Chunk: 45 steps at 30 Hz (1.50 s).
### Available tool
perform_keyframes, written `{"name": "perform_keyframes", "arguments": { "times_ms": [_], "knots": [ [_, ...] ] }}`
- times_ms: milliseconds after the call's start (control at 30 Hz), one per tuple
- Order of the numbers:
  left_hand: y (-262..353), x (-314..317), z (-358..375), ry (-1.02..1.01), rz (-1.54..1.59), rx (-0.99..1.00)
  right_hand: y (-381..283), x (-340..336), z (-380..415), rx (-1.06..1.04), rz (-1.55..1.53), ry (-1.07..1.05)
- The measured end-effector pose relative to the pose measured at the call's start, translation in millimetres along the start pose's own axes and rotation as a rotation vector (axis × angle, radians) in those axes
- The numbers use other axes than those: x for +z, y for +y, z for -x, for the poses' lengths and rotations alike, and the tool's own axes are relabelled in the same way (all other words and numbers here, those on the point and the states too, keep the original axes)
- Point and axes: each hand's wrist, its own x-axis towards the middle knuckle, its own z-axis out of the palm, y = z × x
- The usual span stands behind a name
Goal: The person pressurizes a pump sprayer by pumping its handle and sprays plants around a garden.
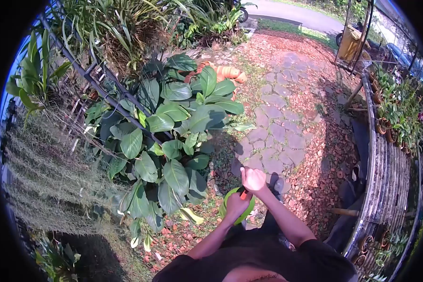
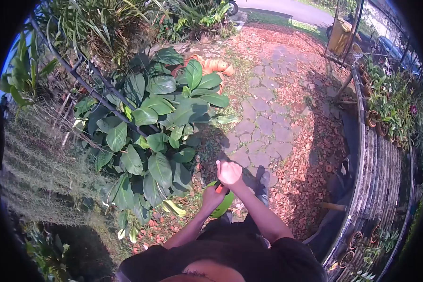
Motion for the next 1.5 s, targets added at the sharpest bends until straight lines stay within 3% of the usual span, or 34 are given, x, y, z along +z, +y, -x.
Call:
{"name": "perform_keyframes", "arguments": {
  "times_ms": [67,133,167,233,333,367,400,500,600,633,733,833,867,933,1000,1133,1167,1267,1300,1433,1467,1500],
  "knots": [
    [-12,22,-27,-0.047,-0.041,-0.047,39,-31,-44,-0.146,-0.138,-0.311],
    [8,44,-73,-0.035,-0.088,-0.006,46,-98,-104,-0.046,-0.249,-0.031],
    [55,43,-82,-0.039,-0.13,-0.048,57,-107,-117,0.031,-0.195,0.015],
    [91,65,-112,-0.019,-0.101,-0.05,96,-70,-122,-0.071,-0.137,-0.016],
    [138,88,-144,0.008,-0.052,-0.045,138,-124,-179,-0.243,-0.273,-0.236],
    [152,94,-156,0.024,-0.03,-0.038,125,-170,-207,-0.14,-0.239,-0.211],
    [167,100,-169,0.042,-0.006,-0.03,117,-198,-228,-0.032,-0.247,-0.058],
    [177,132,-206,0.067,-0.025,-0.005,164,-131,-232,-0.086,-0.031,-0.066],
    [202,146,-227,0.041,-0.036,-0.005,189,-194,-292,-0.301,-0.146,-0.188],
    [220,145,-240,0.06,-0.041,0.015,182,-221,-314,-0.131,-0.235,-0.135],
    [254,151,-269,0.027,-0.099,-0.049,210,-164,-304,-0.069,0.001,-0.086],
    [270,154,-298,-0.037,-0.155,-0.103,246,-192,-360,-0.167,-0.083,-0.182],
    [273,158,-310,-0.02,-0.121,-0.093,247,-209,-384,-0.206,-0.111,-0.217],
    [287,162,-343,0.032,-0.058,-0.062,238,-230,-425,-0.012,-0.16,-0.06],
    [294,169,-379,0.053,-0.112,-0.141,239,-174,-428,-0.15,0.08,-0.149],
    [303,175,-449,0.094,-0.07,-0.135,271,-200,-553,-0.362,0.022,-0.301],
    [315,174,-476,0.15,-0.018,-0.121,253,-221,-578,-0.197,-0.073,-0.231],
    [336,163,-529,0.229,-0.035,-0.122,282,-127,-605,-0.312,0.155,-0.26],
    [339,158,-545,0.245,-0.077,-0.123,276,-146,-637,-0.406,0.137,-0.227],
    [357,147,-599,0.359,0.047,-0.183,237,-211,-721,-0.348,-0.111,-0.144],
    [364,142,-614,0.375,0.065,-0.177,251,-158,-709,-0.372,0.017,-0.152],
    [373,136,-626,0.394,0.084,-0.178,247,-153,-721,-0.449,0.035,-0.156]
  ]
}}
